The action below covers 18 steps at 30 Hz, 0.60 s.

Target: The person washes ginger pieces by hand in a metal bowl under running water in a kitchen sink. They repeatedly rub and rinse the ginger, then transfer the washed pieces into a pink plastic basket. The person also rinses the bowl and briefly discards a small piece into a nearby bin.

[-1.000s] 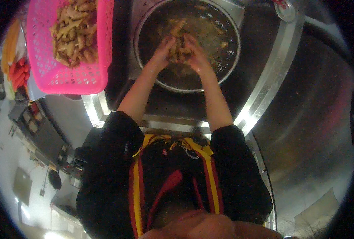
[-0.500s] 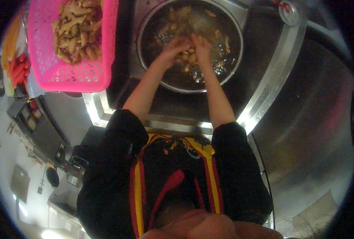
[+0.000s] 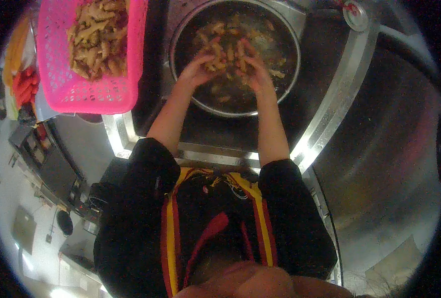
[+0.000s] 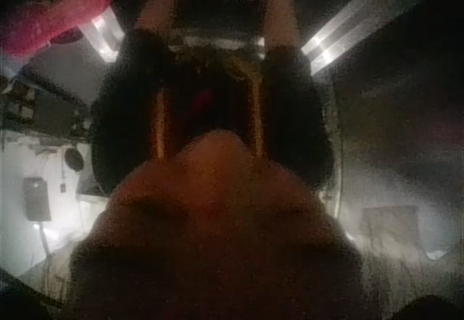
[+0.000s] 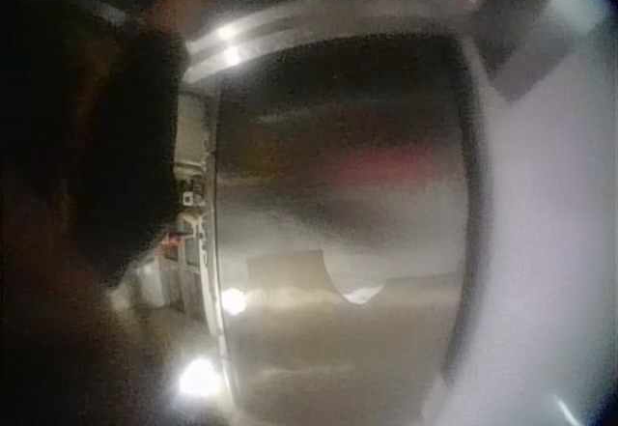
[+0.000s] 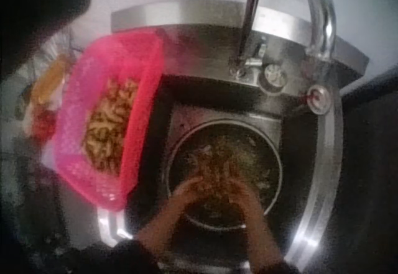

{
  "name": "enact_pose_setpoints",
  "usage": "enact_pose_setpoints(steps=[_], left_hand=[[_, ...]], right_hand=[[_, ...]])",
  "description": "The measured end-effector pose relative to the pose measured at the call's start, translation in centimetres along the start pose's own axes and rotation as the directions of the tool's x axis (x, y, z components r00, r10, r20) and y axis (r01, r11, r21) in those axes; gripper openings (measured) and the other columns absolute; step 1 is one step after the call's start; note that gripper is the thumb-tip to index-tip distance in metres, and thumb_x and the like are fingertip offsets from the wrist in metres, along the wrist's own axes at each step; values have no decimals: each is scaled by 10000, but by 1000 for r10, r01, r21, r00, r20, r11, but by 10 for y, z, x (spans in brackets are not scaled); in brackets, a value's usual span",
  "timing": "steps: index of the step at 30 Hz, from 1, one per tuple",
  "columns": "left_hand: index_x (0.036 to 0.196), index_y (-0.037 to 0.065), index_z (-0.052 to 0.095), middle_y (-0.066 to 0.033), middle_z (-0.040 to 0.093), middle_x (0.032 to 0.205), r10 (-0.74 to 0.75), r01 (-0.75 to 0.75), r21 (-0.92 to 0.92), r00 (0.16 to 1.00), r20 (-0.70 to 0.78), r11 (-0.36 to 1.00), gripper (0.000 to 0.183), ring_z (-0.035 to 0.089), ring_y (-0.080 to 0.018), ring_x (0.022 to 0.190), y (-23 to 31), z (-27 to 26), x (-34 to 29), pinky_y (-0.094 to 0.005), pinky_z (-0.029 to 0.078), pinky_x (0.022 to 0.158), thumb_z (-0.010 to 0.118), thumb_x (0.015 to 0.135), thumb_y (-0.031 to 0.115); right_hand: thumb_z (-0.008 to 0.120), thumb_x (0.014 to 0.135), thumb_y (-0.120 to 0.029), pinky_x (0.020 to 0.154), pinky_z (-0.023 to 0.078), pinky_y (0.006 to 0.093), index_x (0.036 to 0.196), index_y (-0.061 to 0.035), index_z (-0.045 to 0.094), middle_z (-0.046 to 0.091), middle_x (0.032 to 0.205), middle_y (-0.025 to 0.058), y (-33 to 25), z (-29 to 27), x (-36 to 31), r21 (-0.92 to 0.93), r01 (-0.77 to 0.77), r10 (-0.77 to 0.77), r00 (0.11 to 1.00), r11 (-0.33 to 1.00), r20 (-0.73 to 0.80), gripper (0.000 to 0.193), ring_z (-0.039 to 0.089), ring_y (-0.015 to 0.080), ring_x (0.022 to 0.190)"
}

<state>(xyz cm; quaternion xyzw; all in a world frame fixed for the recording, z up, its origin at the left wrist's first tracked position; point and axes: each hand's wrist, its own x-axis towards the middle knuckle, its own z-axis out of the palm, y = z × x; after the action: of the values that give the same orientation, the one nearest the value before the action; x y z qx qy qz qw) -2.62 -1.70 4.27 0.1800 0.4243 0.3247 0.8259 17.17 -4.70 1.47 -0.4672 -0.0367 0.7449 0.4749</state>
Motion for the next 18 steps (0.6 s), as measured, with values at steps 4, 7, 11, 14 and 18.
enact_pose_setpoints(steps=[4,7,11,14,18], left_hand=[[1253,90,437,-80,558,1093,32,-35,47,997,67,998,491,540,-207,1011,19,9,-1,-363,455,863,588,786,87],[1231,103,462,-62,578,1075,-143,127,-291,989,-37,948,454,548,-192,999,21,14,4,-341,455,843,602,800,121],[1172,128,497,-48,586,1069,-162,136,-207,980,-117,969,383,550,-193,998,20,17,6,-342,460,808,623,814,179],[1109,151,508,-39,582,1057,-139,118,-121,975,-175,986,317,552,-199,983,15,14,8,-360,464,779,625,824,223],[1061,177,491,-34,564,1029,-121,73,-170,948,-294,983,265,556,-205,926,1,5,16,-380,468,735,614,837,249]], right_hand=[[629,753,-125,662,482,337,1195,-94,490,576,1062,71,-14,13,-2,-7,-31,31,999,999,29,464,572,185,869],[635,771,-157,681,482,328,1166,-60,501,598,1019,68,-11,17,2,-27,-68,65,994,997,-90,429,580,181,867],[643,790,-200,679,489,330,1124,-30,517,608,977,83,-2,17,4,-11,14,-15,990,1000,-139,396,588,186,867],[642,799,-210,669,499,334,1080,-29,531,618,931,98,0,13,6,73,-48,60,982,996,-181,352,600,196,840],[643,798,-195,628,502,315,1007,-38,541,623,856,95,1,7,9,-48,-30,25,994,998,-103,281,613,190,758]])
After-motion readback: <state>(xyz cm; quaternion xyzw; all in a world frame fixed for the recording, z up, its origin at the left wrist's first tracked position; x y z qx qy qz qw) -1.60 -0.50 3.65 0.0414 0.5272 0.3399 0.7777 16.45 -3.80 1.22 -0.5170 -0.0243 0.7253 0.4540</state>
